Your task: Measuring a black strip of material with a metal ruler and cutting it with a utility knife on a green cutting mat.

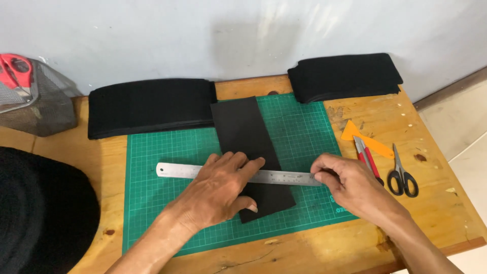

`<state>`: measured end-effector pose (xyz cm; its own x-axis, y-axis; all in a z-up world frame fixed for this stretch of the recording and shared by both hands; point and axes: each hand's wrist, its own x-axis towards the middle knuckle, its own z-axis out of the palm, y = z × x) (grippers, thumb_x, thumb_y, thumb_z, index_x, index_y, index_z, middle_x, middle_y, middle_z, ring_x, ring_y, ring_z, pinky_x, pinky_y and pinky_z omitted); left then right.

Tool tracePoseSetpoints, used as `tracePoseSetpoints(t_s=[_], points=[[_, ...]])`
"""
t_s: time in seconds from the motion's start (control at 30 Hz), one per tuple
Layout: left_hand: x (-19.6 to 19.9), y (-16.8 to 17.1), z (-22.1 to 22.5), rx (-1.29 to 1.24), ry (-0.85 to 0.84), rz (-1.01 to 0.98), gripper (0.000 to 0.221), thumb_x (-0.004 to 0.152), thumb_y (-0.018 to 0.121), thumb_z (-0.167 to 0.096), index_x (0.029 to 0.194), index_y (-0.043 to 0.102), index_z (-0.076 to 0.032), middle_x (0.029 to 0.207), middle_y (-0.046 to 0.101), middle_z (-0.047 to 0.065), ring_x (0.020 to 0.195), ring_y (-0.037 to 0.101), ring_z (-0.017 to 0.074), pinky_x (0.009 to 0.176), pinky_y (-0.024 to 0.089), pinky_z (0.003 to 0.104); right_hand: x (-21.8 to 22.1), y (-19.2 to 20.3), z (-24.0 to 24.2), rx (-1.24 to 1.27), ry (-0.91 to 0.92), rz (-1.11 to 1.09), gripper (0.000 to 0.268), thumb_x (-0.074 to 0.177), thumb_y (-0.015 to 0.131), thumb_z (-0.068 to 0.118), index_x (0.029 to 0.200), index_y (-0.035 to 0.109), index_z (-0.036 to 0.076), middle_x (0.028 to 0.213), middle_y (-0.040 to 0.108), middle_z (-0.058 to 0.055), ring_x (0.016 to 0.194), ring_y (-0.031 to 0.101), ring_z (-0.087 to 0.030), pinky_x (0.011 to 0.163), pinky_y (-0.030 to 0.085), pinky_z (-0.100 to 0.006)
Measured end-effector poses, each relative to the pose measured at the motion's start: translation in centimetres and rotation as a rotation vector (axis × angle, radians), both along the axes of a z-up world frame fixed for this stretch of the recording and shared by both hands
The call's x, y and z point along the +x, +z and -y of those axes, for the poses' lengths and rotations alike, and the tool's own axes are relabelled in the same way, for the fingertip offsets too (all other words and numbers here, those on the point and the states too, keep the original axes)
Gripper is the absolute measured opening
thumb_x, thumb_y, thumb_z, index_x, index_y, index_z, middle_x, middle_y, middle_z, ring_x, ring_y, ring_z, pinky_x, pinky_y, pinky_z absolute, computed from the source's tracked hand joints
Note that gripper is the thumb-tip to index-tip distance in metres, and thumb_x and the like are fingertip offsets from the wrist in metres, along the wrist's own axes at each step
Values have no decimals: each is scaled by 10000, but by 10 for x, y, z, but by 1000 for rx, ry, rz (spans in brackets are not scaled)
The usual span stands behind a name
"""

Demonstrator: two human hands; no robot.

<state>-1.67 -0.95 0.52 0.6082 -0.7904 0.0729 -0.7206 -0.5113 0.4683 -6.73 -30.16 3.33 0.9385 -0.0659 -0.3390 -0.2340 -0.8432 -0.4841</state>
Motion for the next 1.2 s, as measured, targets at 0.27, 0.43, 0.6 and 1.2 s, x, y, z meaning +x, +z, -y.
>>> tracePoseSetpoints(t_s=[0.27,0.43,0.6,1.2], points=[[-1,7,2,35,16,-168,708,839,858,-320,1436,523,-137,1070,521,78,837,618,345,735,521,485,21,-9,-23,95,196,50,174,977,617,177,954,788,176,919,724,40,745,625,-138,683,474,-302],[3,1,0,34,-27,-273,522,888,798,-303,1364,629,-173,983,515,60,766,606,326,645,498,473,33,22,-57,-35,182,-106,218,1000,599,306,937,790,221,739,727,51,608,540,-127,637,402,-302],[2,-3,0,45,-56,-218,534,913,764,-301,1412,621,-180,990,548,53,890,592,293,729,503,444,56,22,-70,28,-27,-15,157,916,734,306,940,770,155,853,787,17,745,696,-136,689,532,-302],[5,37,-13,77,55,-383,175,893,782,-176,1065,772,-151,957,652,72,884,673,303,800,582,429,86,-38,-24,213,-14,234,356,769,856,68,1046,632,53,792,756,-101,690,707,-210,620,573,-325]])
